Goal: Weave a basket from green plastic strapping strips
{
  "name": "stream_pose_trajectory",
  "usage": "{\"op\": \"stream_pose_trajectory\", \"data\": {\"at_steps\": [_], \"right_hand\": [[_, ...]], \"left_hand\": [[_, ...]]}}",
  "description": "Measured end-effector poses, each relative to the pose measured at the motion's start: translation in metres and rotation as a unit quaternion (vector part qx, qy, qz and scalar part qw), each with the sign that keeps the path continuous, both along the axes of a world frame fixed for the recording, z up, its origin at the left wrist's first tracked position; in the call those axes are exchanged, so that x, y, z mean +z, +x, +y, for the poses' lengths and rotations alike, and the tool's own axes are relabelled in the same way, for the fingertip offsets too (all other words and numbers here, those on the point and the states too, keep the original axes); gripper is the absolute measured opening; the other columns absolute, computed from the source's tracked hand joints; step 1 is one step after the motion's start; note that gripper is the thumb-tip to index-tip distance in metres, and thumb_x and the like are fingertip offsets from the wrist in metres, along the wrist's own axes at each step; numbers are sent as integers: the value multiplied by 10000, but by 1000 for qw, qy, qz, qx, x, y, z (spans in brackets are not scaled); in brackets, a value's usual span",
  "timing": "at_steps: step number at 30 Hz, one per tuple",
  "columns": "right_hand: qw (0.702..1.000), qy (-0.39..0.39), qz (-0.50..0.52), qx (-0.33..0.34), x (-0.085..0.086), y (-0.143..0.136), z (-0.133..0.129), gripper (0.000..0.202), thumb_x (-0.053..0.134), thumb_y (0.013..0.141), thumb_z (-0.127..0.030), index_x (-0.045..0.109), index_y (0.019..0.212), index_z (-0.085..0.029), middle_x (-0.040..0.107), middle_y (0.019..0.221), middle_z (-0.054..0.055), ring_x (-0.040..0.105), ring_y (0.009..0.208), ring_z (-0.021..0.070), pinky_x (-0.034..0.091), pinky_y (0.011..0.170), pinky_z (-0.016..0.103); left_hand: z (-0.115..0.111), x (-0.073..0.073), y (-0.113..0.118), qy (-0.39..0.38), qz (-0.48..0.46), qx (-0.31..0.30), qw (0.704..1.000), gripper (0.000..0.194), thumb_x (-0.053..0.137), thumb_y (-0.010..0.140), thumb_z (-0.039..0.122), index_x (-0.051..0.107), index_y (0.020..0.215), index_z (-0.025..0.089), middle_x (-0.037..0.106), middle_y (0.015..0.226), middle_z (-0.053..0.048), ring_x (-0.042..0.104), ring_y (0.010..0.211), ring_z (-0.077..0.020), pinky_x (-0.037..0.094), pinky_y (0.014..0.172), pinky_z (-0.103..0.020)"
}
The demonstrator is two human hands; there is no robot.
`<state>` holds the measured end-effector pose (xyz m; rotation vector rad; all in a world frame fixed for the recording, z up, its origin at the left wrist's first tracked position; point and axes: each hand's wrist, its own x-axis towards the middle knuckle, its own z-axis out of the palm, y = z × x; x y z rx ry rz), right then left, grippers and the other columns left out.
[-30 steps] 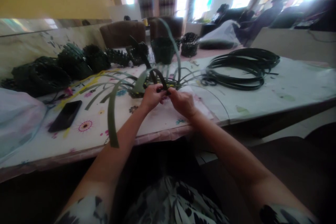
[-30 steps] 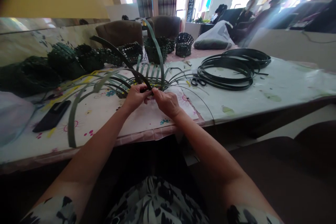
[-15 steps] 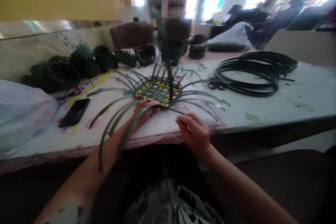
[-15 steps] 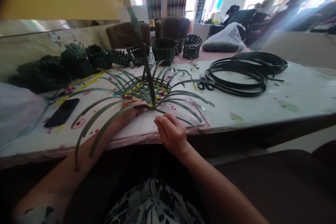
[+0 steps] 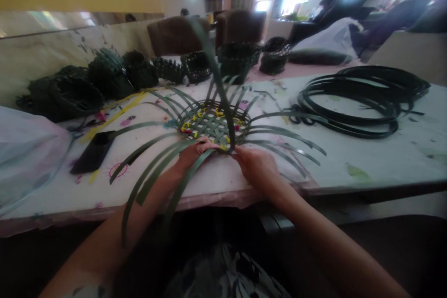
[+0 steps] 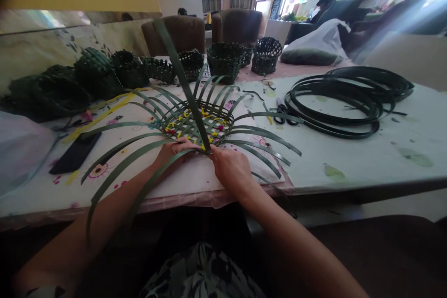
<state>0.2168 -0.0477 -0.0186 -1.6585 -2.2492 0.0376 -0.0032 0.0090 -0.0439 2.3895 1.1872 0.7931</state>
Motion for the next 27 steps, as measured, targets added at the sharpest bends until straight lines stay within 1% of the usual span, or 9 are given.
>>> {"op": "stream_pose_trajectory", "data": {"at_steps": [3,6,8,11,14,18,21,24,27], "right_hand": [[1000,5,-14,27,-5,7,10,298,499,946,-256,705,1159,-288,762,831,44,672,702,199,302,572,296],[998,41,-15,50,-17,14,15,346,479,909,-192,708,1156,-273,755,784,35,650,629,184,279,547,301],[995,69,-8,67,-24,17,17,362,463,884,-163,711,1133,-251,749,764,36,631,596,175,278,540,301],[992,83,-8,99,-29,21,20,338,455,825,-111,714,1016,-212,727,729,48,621,594,171,288,548,295],[993,35,-5,114,-25,21,26,283,453,818,-120,682,965,-195,713,723,51,629,618,177,304,565,281],[994,-46,-8,102,-10,9,29,285,438,905,-223,650,1095,-226,737,788,41,658,662,189,304,575,265],[992,-73,-28,95,-3,-6,25,311,451,886,-194,636,1131,-242,745,835,37,666,672,187,277,560,264],[991,-86,-32,98,-4,-17,22,351,442,861,-137,613,1158,-213,741,863,46,678,715,189,269,556,268],[990,-90,-18,104,-8,-21,22,335,421,870,-117,590,1152,-178,735,878,60,685,756,191,296,575,264]], "left_hand": [[0,5,3,-35,6,-22,999,382,502,890,81,742,1103,289,680,1037,-2,636,1002,-154,478,976,-249],[0,7,7,-69,3,-12,998,391,489,889,61,751,1079,281,680,1012,-2,639,975,-151,496,939,-234],[0,7,10,-80,3,-5,997,362,512,892,82,752,1076,281,679,998,-3,640,966,-155,499,933,-235],[0,6,12,-90,-13,-8,996,306,526,902,121,757,1030,276,685,991,-5,640,971,-164,501,944,-247],[3,5,8,-98,-37,-10,994,290,505,917,143,749,1029,252,690,1031,-20,645,969,-166,514,917,-252],[7,4,-9,-75,-24,-44,996,287,524,914,156,749,1056,266,686,1016,-23,646,974,-169,505,927,-278],[9,4,-24,-54,-22,-65,996,280,535,915,159,756,1062,248,680,973,-32,646,962,-172,505,918,-287],[9,8,-30,-50,-27,-61,996,270,553,919,178,755,1075,262,682,1010,-31,643,993,-173,496,953,-292],[4,14,-32,-44,-11,-55,997,290,545,933,196,742,1120,297,672,1116,-32,630,1074,-181,484,1001,-302]]}}
